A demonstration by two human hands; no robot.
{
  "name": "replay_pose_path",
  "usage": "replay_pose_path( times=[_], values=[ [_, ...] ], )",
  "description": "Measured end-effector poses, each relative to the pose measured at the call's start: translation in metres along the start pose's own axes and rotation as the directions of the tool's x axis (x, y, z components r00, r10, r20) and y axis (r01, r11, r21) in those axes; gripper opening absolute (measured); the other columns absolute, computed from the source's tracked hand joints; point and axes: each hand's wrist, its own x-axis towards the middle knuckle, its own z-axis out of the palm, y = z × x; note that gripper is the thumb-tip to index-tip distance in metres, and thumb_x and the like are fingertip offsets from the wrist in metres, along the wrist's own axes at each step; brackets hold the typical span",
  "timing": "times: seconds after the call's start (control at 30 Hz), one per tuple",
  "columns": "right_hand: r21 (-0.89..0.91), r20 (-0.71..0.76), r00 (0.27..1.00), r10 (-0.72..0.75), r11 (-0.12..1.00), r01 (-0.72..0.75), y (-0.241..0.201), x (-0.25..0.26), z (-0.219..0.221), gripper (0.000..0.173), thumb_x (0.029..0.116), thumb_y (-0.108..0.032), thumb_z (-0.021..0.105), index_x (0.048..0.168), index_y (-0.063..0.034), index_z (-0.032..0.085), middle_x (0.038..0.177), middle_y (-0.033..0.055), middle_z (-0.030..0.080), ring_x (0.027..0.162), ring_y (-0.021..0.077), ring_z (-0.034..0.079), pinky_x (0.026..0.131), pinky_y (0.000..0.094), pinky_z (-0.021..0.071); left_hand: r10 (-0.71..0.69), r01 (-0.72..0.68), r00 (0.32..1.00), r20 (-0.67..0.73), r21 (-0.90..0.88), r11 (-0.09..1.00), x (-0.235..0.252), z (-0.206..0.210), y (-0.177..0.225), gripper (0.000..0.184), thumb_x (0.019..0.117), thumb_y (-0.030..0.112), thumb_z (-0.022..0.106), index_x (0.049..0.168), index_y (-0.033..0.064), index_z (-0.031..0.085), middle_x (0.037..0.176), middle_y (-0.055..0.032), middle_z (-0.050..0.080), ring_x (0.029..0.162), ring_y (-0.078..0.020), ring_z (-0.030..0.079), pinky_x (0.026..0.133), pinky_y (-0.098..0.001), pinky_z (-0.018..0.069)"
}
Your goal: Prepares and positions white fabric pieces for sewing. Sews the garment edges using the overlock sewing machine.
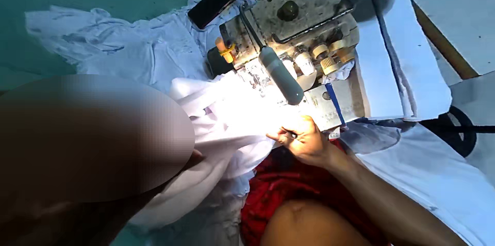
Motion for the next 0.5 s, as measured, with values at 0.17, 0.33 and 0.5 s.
replay_pose_path(
  times=[0.17, 0.33, 0.5],
  values=[
    [0.01, 0.008, 1.0, 0.027, 1.0, -0.027, 0.009, 0.002, 0.001, 0.031, 0.1011, -0.024, 0.066, 0.079, -0.0018, 0.067, 0.073, 0.0037, 0.062, 0.069, 0.0038, 0.056, 0.065, 0.02, 0.0474, -0.16, 0.096, 0.941, 0.298, 0.217, 0.971, 0.036, -0.013, 0.003, 0.047, 0.0934, 0.04, 0.069, 0.061, 0.008, 0.057, 0.055, 0.0012, 0.051, 0.053, -0.0095, 0.051, 0.054, -0.0303, 0.0371],
    [0.042, -0.02, 1.0, 0.014, 0.999, -0.013, 0.012, 0.003, 0.004, 0.029, 0.1008, -0.022, 0.066, 0.083, -0.0007, 0.07, 0.075, 0.0046, 0.064, 0.07, 0.0037, 0.058, 0.066, 0.0198, 0.0493, -0.09, 0.046, 0.968, 0.233, 0.188, 0.981, 0.046, 0.001, -0.018, 0.043, 0.0884, 0.048, 0.07, 0.061, 0.0189, 0.054, 0.054, 0.0102, 0.047, 0.049, -0.0022, 0.048, 0.047, -0.0226, 0.0364],
    [0.057, -0.016, 1.0, 0.015, 0.998, -0.014, 0.011, 0.008, 0.005, 0.026, 0.1008, -0.02, 0.067, 0.083, -0.0006, 0.069, 0.076, 0.004, 0.064, 0.072, 0.0027, 0.058, 0.067, 0.0183, 0.0488, 0.069, -0.113, 0.973, 0.218, 0.192, 0.975, 0.045, 0.016, -0.038, 0.04, 0.0925, 0.055, 0.065, 0.068, 0.0252, 0.057, 0.058, 0.0117, 0.049, 0.05, -0.0038, 0.05, 0.044, -0.0267, 0.0392]
  ],
)
